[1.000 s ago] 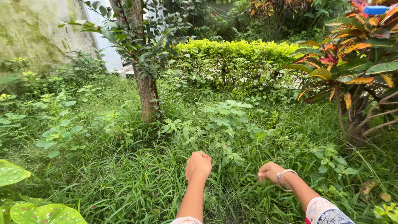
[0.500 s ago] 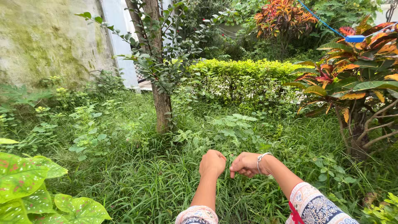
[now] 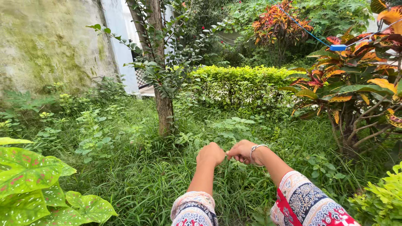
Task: The person pulls small plants and weeds from a grassy area by hand.
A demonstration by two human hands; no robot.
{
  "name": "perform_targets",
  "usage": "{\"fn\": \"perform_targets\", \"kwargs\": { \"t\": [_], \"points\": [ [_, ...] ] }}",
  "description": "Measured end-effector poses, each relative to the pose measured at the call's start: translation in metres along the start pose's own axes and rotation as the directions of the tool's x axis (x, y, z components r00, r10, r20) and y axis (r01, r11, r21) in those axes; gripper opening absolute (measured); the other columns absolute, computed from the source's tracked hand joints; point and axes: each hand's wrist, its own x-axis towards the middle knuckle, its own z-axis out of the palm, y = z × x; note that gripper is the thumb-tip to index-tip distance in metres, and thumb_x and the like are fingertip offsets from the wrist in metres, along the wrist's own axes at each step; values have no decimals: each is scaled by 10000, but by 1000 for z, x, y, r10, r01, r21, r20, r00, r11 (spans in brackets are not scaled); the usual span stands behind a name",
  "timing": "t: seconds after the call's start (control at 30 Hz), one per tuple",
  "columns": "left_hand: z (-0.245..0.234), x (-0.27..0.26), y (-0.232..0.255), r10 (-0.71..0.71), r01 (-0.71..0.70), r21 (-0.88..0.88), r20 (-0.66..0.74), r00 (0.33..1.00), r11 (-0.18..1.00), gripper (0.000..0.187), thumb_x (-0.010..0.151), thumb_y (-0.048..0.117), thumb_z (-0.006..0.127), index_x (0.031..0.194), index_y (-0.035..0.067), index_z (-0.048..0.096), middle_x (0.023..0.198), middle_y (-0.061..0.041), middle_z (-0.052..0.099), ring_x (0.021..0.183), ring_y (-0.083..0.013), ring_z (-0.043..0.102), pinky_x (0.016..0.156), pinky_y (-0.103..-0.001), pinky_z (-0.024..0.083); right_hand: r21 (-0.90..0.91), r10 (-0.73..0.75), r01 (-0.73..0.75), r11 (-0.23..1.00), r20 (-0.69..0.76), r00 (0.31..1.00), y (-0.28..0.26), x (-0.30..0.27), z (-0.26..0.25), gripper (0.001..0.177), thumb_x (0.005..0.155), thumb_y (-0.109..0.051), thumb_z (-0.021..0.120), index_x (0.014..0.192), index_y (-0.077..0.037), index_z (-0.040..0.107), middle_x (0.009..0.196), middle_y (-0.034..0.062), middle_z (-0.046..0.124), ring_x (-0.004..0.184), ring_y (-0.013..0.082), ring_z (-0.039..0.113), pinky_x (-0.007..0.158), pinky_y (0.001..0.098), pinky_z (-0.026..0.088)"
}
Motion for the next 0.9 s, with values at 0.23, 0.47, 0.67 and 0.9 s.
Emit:
{"fn": "perform_targets", "kwargs": {
  "t": [0.23, 0.47, 0.67, 0.9],
  "points": [
    [8, 8, -27, -94, 97, -140, 21, 995, 985, 225, 954, 390, 634, 1011, 259, 807, 1165, -60, 780, 1062, -275, 734, 928, -436, 558, -130, 80, -107, 986, -198, 977, 73, 38, -18, 215, 910, -157, 715, 1091, -64, 785, 747, 60, 747, 553, 120, 594, 490, 270, 435],
    [55, 41, -79, -192, 182, -506, 33, 981, 843, 235, 918, 248, 619, 855, 125, 810, 1205, -2, 759, 1057, -216, 707, 946, -405, 506, -722, -112, 28, 691, -69, 991, 164, 54, 11, 503, 821, -108, 803, 1298, -233, 702, 1344, 50, 645, 1204, 249, 639, 1047, 374, 508],
    [89, 66, -98, -238, 226, -644, 71, 969, 731, 173, 884, 141, 612, 863, 82, 773, 1185, -31, 746, 987, -220, 678, 893, -411, 506, -780, -195, 75, 621, -61, 979, 151, 38, 70, 607, 857, -172, 773, 1397, -191, 494, 1479, 46, 498, 1273, 294, 579, 1066, 394, 480],
    [87, 63, -86, -261, 250, -710, 96, 960, 659, 186, 906, 161, 598, 872, 55, 746, 1213, -42, 746, 966, -247, 680, 873, -414, 510, -749, -186, 18, 662, -140, 973, 136, 54, 91, 393, 920, -179, 707, 1271, -148, 533, 1200, 134, 679, 1118, 344, 655, 961, 451, 529]
  ]
}}
